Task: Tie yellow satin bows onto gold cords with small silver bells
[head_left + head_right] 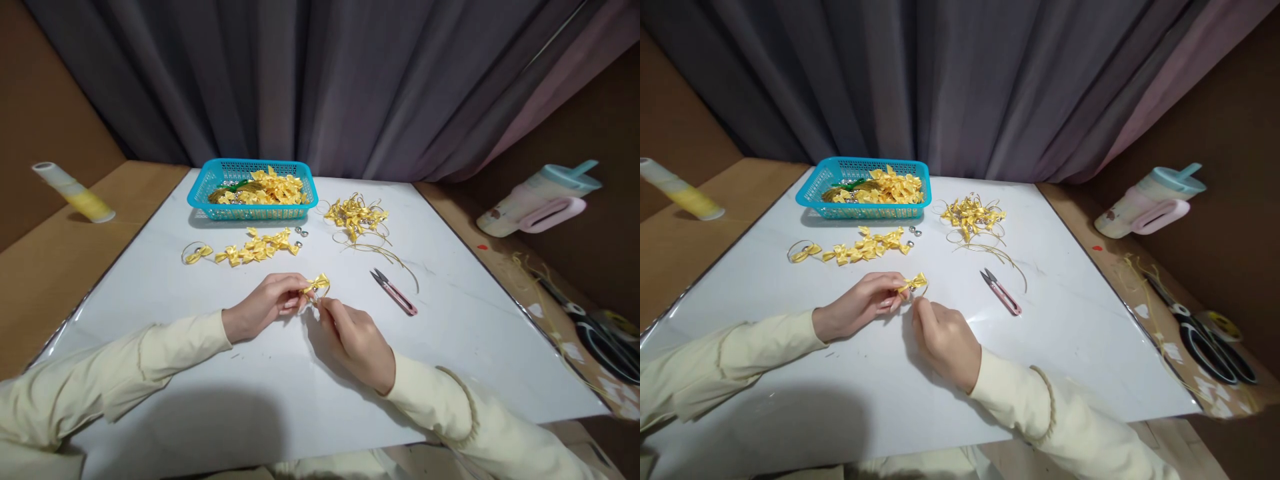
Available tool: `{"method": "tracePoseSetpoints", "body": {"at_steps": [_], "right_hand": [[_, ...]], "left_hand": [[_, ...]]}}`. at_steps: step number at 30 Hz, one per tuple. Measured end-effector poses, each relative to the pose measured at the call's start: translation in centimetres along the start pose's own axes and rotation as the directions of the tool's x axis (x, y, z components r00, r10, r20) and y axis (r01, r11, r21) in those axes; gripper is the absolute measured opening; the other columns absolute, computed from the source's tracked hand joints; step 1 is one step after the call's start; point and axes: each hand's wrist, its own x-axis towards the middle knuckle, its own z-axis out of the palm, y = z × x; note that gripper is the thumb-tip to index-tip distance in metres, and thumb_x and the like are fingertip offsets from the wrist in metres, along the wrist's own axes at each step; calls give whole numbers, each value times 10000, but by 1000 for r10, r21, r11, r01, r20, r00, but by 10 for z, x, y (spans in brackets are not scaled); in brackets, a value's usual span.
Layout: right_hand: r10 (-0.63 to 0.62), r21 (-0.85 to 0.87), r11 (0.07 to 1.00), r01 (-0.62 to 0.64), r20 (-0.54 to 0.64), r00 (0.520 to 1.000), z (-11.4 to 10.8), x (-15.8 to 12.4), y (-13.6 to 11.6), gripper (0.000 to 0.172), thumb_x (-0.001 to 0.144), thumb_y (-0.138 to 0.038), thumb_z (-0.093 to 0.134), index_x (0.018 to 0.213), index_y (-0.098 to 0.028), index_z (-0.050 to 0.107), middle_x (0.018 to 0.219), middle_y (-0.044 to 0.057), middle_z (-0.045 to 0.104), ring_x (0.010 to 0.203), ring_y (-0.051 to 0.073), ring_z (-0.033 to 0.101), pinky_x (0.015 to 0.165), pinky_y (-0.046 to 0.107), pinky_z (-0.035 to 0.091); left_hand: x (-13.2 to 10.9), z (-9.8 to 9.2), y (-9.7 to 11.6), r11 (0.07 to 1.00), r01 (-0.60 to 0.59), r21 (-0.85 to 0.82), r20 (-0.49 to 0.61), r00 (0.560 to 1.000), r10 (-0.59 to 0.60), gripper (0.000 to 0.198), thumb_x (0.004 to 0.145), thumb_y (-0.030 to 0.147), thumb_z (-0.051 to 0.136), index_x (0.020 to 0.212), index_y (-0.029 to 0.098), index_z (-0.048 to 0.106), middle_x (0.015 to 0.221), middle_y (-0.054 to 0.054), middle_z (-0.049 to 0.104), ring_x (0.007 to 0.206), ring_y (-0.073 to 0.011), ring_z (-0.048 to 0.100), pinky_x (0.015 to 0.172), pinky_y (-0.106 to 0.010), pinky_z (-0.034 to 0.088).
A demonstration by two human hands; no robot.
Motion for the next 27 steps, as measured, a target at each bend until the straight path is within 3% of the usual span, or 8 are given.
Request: {"method": "tracePoseSetpoints", "body": {"at_steps": [15, 22, 27], "right_hand": [[76, 42, 996, -76, -3, 997, -2, 2, -5, 172, 901, -129, 307, 828, -170, 457, 578, 5, 556, 463, 109, 488, 474, 210, 343], [274, 303, 902, -308, 150, 950, -9, 6, -6, 201, 911, -199, 365, 907, -158, 562, 594, 1, 610, 454, 87, 530, 491, 183, 392], [296, 369, 867, -336, 162, 941, -11, 6, -6, 216, 907, -213, 375, 897, -152, 581, 548, -11, 588, 434, 86, 517, 479, 180, 395]], "left_hand": [[-2, 3, -3, 997, -46, 59, -43, 998, 48, 213, 774, 310, 577, 658, 131, 573, 596, 3, 502, 501, -67, 336, 469, -199, 257], [-4, 2, -3, 977, -87, 196, -76, 992, 104, 211, 781, 315, 564, 667, 137, 563, 642, 4, 547, 605, -93, 476, 579, -202, 363], [-4, 1, -3, 963, -124, 241, -57, 988, 141, 208, 797, 299, 547, 669, 136, 562, 642, 6, 543, 622, -95, 486, 601, -206, 373]]}}
